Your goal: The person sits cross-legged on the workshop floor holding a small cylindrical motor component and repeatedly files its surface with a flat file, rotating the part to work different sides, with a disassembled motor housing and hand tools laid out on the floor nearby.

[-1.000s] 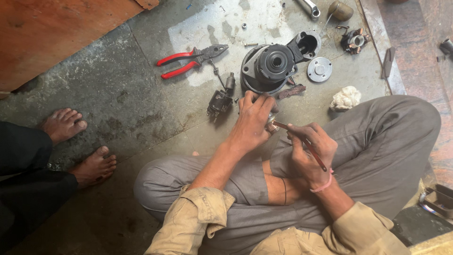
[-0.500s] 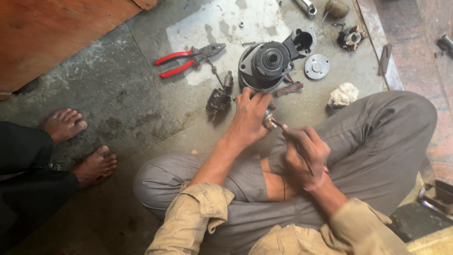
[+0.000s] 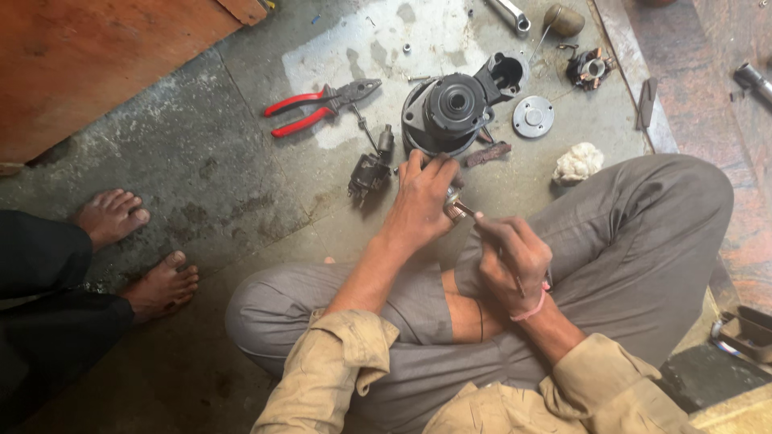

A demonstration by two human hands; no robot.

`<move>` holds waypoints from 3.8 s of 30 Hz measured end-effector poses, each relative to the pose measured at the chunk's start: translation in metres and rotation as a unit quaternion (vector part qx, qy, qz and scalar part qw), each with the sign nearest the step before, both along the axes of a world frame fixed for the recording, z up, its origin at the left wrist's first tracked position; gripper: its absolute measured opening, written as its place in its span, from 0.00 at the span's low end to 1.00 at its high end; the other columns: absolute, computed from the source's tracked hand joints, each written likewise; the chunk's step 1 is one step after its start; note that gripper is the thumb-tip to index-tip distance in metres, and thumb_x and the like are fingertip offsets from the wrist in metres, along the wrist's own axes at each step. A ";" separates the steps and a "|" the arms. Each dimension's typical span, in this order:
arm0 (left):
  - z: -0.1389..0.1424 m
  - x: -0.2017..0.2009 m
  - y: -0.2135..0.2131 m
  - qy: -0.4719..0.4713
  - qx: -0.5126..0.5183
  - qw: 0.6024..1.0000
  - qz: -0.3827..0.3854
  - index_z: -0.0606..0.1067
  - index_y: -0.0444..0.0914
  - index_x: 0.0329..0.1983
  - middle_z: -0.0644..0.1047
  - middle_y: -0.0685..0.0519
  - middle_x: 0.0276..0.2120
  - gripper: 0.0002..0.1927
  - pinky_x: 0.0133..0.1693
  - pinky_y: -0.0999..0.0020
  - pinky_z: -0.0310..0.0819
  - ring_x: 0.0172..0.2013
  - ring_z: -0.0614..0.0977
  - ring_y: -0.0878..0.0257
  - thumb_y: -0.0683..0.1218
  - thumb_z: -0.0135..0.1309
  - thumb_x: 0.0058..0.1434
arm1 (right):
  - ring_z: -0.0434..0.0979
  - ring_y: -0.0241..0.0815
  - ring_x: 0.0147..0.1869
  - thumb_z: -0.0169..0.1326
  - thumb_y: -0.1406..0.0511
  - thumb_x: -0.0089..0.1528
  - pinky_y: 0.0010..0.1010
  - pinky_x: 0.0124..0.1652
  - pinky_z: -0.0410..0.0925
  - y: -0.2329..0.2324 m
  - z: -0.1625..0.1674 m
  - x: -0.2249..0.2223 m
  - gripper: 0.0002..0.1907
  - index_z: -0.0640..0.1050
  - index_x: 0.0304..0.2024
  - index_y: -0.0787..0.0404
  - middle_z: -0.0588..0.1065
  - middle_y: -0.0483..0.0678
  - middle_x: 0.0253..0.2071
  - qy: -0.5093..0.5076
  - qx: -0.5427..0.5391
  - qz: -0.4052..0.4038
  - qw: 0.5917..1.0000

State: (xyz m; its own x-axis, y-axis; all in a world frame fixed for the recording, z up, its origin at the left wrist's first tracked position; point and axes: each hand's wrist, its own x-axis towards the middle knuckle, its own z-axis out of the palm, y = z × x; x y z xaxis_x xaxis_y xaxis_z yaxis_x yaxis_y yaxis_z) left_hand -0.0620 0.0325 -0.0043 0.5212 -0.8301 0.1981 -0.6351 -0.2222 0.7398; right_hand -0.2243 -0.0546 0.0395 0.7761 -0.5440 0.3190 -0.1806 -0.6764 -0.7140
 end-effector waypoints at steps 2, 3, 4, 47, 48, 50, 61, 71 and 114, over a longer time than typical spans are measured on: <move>0.000 -0.004 0.001 0.001 0.001 1.000 -0.002 0.71 0.37 0.48 0.75 0.48 0.47 0.25 0.51 0.48 0.63 0.50 0.70 0.44 0.44 0.63 0.46 | 0.80 0.46 0.36 0.57 0.81 0.58 0.34 0.35 0.71 0.001 0.003 -0.007 0.15 0.81 0.46 0.66 0.76 0.54 0.35 0.015 0.011 0.004 1.000; 0.000 -0.004 0.001 0.002 0.009 1.000 -0.001 0.71 0.37 0.48 0.75 0.48 0.46 0.25 0.50 0.48 0.63 0.50 0.70 0.44 0.44 0.62 0.46 | 0.80 0.46 0.36 0.57 0.81 0.59 0.34 0.35 0.70 0.002 0.004 -0.008 0.15 0.81 0.47 0.66 0.76 0.53 0.35 0.020 0.016 0.006 1.000; 0.000 -0.004 0.001 -0.002 0.015 1.000 0.003 0.71 0.37 0.48 0.75 0.48 0.46 0.25 0.50 0.48 0.63 0.50 0.70 0.44 0.43 0.62 0.46 | 0.81 0.46 0.36 0.57 0.81 0.58 0.34 0.36 0.71 0.003 0.005 -0.010 0.16 0.81 0.47 0.65 0.76 0.53 0.35 0.010 0.011 0.006 1.000; 0.012 -0.025 -0.001 -0.018 0.011 1.000 0.023 0.70 0.39 0.42 0.73 0.51 0.43 0.22 0.49 0.50 0.61 0.46 0.70 0.47 0.40 0.59 0.42 | 0.80 0.44 0.36 0.57 0.83 0.58 0.33 0.36 0.71 0.010 -0.013 -0.021 0.16 0.81 0.45 0.64 0.77 0.52 0.38 -0.047 -0.015 -0.005 0.999; 0.013 -0.027 0.000 -0.020 0.012 0.999 0.023 0.70 0.39 0.42 0.73 0.51 0.42 0.22 0.49 0.50 0.61 0.46 0.70 0.47 0.39 0.59 0.42 | 0.80 0.43 0.36 0.57 0.83 0.58 0.32 0.35 0.71 0.011 -0.013 -0.023 0.16 0.81 0.45 0.64 0.77 0.52 0.38 -0.046 -0.007 -0.012 0.999; 0.015 -0.031 0.002 -0.019 0.013 0.999 0.027 0.70 0.39 0.42 0.73 0.51 0.42 0.22 0.49 0.50 0.61 0.46 0.70 0.47 0.39 0.59 0.41 | 0.81 0.43 0.36 0.56 0.82 0.59 0.32 0.36 0.72 0.014 -0.013 -0.025 0.16 0.81 0.45 0.64 0.77 0.53 0.38 -0.050 -0.007 -0.015 0.999; 0.030 -0.047 0.005 -0.010 0.010 0.999 0.048 0.71 0.40 0.42 0.74 0.52 0.44 0.23 0.48 0.48 0.60 0.49 0.70 0.45 0.42 0.61 0.41 | 0.82 0.42 0.37 0.58 0.79 0.62 0.29 0.36 0.72 0.019 0.015 -0.038 0.13 0.80 0.48 0.64 0.77 0.52 0.37 -0.039 0.053 -0.012 0.998; 0.025 -0.041 0.008 -0.028 0.020 0.998 0.050 0.71 0.40 0.42 0.74 0.50 0.44 0.21 0.50 0.48 0.61 0.48 0.70 0.46 0.43 0.60 0.44 | 0.81 0.43 0.37 0.60 0.80 0.58 0.32 0.36 0.71 0.013 0.025 -0.038 0.14 0.81 0.44 0.61 0.76 0.51 0.38 -0.021 0.011 -0.001 1.000; 0.026 -0.048 -0.005 -0.030 0.037 0.998 0.043 0.72 0.36 0.49 0.76 0.47 0.48 0.27 0.51 0.45 0.60 0.51 0.70 0.43 0.44 0.62 0.43 | 0.82 0.45 0.35 0.64 0.78 0.58 0.31 0.33 0.71 0.004 0.017 -0.045 0.13 0.71 0.32 0.65 0.77 0.53 0.35 -0.093 0.046 -0.024 0.994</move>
State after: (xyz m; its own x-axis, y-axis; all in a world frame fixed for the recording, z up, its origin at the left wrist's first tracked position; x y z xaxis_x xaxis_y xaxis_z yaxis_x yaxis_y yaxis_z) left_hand -0.1100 0.0280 0.0219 0.5795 -0.7967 0.1715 -0.6548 -0.3299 0.6800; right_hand -0.2693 -0.0509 0.0560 0.6808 -0.6122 0.4022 -0.0701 -0.6010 -0.7961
